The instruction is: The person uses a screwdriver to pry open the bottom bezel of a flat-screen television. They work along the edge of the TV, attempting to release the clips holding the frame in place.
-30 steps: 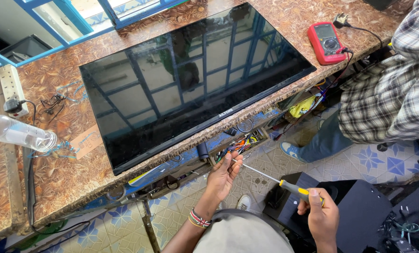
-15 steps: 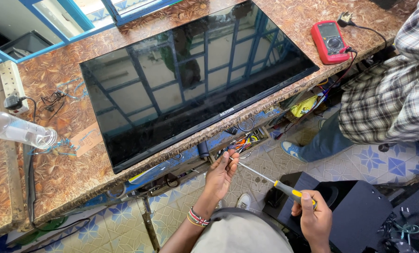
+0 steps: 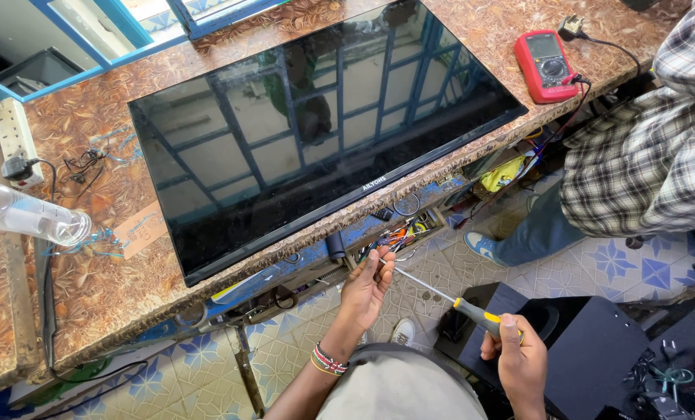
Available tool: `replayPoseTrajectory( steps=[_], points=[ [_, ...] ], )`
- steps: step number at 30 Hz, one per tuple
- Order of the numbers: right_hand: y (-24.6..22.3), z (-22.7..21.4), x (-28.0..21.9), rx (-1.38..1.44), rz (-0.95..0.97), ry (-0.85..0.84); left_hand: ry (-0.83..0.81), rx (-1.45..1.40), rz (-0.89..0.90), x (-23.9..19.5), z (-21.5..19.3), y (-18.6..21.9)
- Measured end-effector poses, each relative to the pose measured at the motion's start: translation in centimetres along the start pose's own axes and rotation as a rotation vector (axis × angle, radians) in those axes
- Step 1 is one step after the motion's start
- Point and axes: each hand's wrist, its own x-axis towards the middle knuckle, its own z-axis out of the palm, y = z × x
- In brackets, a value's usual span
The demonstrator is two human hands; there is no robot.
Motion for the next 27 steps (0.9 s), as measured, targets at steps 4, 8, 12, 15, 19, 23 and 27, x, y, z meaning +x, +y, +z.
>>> replayPoseTrajectory(
  steps=[4,8,12,15,19,23,27],
  points=[
    [-0.3,-0.3,-0.3,-0.045,-0.044,-0.023,-0.022,-0.007,-0.001,-0.1,0.0,0.1],
    [-1.3,-0.7,-0.6,-0.246,-0.1,-0.008,-0.013,0.015,0.009,0.1,-0.1,-0.1],
    [-1.4,-1.0,-0.7,-0.329,-0.095,-0.002,0.001,0.032,-0.001,0.1,-0.3,-0.2],
    [-0.6,-1.2,-0.6,-0.281,-0.164,-0.065,0.001,0.031,0.009,0.1,-0.4,-0.1],
    [-1.0,-0.1,-0.8,-0.232,-0.063,-0.05,-0.021,0.009,0.023,0.0,-0.5,0.1],
    [-1.6,0.8,-0.9,-0.26,0.067,-0.024,-0.016,0.042,0.017,0.0,-0.8,0.1],
    [-2.4,1.1,-1.1,-0.301,0.162,-0.012,-0.003,0.067,0.01,-0.7,0.0,0.3]
  ],
)
